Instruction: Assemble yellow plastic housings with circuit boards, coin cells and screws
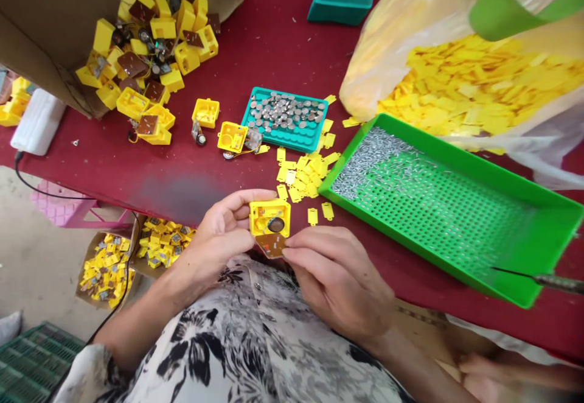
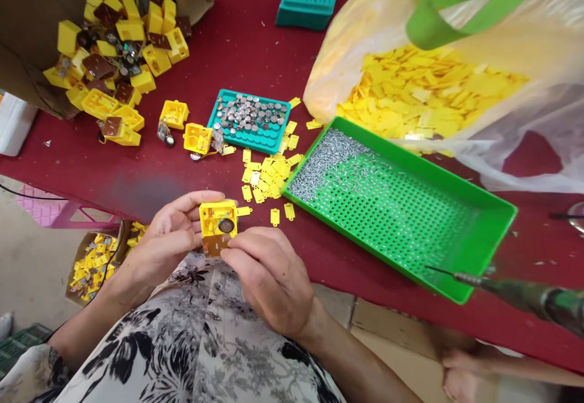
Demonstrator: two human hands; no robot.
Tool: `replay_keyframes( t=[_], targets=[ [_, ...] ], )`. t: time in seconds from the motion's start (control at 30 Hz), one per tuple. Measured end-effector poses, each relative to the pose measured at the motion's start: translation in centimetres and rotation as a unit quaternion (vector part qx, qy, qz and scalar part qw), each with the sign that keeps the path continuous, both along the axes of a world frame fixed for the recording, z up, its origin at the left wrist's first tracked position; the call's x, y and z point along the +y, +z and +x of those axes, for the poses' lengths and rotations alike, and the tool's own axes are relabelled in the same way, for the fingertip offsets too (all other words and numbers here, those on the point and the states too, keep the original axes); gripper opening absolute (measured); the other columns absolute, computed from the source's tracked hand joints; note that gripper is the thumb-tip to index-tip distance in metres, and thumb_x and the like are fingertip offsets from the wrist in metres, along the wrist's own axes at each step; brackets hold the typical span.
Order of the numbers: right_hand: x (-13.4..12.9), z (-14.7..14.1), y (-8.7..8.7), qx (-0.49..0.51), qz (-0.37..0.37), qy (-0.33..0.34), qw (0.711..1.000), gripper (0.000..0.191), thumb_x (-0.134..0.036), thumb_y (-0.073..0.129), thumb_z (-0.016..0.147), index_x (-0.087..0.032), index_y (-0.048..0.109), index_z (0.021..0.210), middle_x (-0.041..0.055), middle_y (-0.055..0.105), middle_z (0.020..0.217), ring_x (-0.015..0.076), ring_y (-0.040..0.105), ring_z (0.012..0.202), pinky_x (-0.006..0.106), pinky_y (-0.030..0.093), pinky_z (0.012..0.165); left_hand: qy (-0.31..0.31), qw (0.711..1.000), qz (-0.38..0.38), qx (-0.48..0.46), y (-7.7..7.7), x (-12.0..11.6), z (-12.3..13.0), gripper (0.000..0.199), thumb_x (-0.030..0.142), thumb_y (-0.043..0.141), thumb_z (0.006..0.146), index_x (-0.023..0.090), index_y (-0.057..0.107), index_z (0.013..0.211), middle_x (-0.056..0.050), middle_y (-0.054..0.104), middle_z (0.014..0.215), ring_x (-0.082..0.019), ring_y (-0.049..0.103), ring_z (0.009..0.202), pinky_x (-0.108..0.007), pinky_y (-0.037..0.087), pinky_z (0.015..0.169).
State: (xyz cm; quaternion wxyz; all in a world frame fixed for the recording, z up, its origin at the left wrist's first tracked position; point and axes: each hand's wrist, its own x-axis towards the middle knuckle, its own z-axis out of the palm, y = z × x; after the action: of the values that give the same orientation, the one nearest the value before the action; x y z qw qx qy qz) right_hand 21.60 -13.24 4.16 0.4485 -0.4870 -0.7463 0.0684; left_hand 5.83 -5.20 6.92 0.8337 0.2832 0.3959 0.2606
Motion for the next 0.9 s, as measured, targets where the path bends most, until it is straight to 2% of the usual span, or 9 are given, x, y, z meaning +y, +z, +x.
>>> replay_keyframes(
  t=[0.2,0.37,0.47,0.6,0.7,0.8,0.9],
  targets=[
    [-0.2,0.0,0.3,0.005,0.0,0.022,1.0,0.02,0.0,0.056,0.084,-0.009,0.062,0.1,0.0112,0.064,0.098,0.0204,0.061,0.095,0.036,0.055,0.081,0.003,0.999,0.008,0.035,0.1,0.0,0.3,0.032,0.006,0.07,0.068,0.016,0.065,0.098,-0.001,0.072,0.088,-0.01,0.066,0.074,-0.019,0.051,0.067],
    [-0.2,0.3,0.5,-0.014,-0.001,0.06,0.998,0.019,-0.003,0.053,0.086,-0.01,0.062,0.102,0.0119,0.064,0.1,0.0217,0.06,0.096,0.038,0.055,0.079,0.001,0.997,0.013,0.08,0.0,0.1,0.9,0.033,-0.001,0.067,0.064,0.015,0.064,0.093,0.0,0.072,0.083,-0.009,0.065,0.068,-0.018,0.05,0.062],
    [-0.3,0.4,0.5,-0.023,-0.008,0.066,0.998,0.02,-0.004,0.054,0.086,-0.011,0.062,0.102,0.012,0.064,0.1,0.0223,0.061,0.097,0.039,0.056,0.079,0.005,0.996,0.021,0.086,0.2,0.3,0.8,0.035,-0.002,0.068,0.063,0.015,0.065,0.093,-0.001,0.072,0.084,-0.01,0.066,0.072,-0.019,0.05,0.065],
    [0.0,0.3,0.8,-0.003,-0.028,0.033,0.999,0.023,-0.002,0.056,0.084,-0.016,0.062,0.101,0.0085,0.067,0.095,0.0197,0.063,0.09,0.036,0.057,0.077,-0.004,0.999,0.002,0.037,0.5,0.4,0.4,0.032,0.005,0.068,0.067,0.015,0.068,0.098,-0.003,0.073,0.088,-0.013,0.068,0.077,-0.022,0.052,0.072],
    [0.5,0.0,1.1,-0.002,-0.06,-0.034,0.998,0.024,-0.002,0.061,0.083,-0.019,0.06,0.099,0.0052,0.068,0.087,0.0171,0.065,0.081,0.034,0.058,0.074,-0.013,1.0,-0.016,0.014,0.4,0.4,0.2,0.034,0.009,0.069,0.069,0.016,0.068,0.102,-0.004,0.073,0.091,-0.014,0.068,0.079,-0.025,0.053,0.075],
    [1.1,-0.3,1.5,0.009,-0.074,-0.093,0.993,0.024,-0.002,0.063,0.083,-0.021,0.06,0.097,0.0029,0.069,0.084,0.0161,0.068,0.078,0.031,0.058,0.073,-0.02,1.0,-0.013,0.01,-0.2,0.2,0.1,0.041,0.005,0.069,0.067,0.018,0.067,0.107,-0.004,0.073,0.097,-0.015,0.068,0.085,-0.027,0.053,0.081],
    [1.5,-0.4,1.7,0.011,-0.095,-0.092,0.991,0.02,-0.003,0.062,0.083,-0.021,0.061,0.094,0.0019,0.071,0.084,0.0152,0.069,0.078,0.029,0.058,0.074,-0.025,1.0,0.001,0.012,-0.7,0.1,0.1,0.05,-0.002,0.068,0.063,0.018,0.066,0.109,-0.004,0.073,0.1,-0.014,0.068,0.089,-0.025,0.052,0.082]
  ],
)
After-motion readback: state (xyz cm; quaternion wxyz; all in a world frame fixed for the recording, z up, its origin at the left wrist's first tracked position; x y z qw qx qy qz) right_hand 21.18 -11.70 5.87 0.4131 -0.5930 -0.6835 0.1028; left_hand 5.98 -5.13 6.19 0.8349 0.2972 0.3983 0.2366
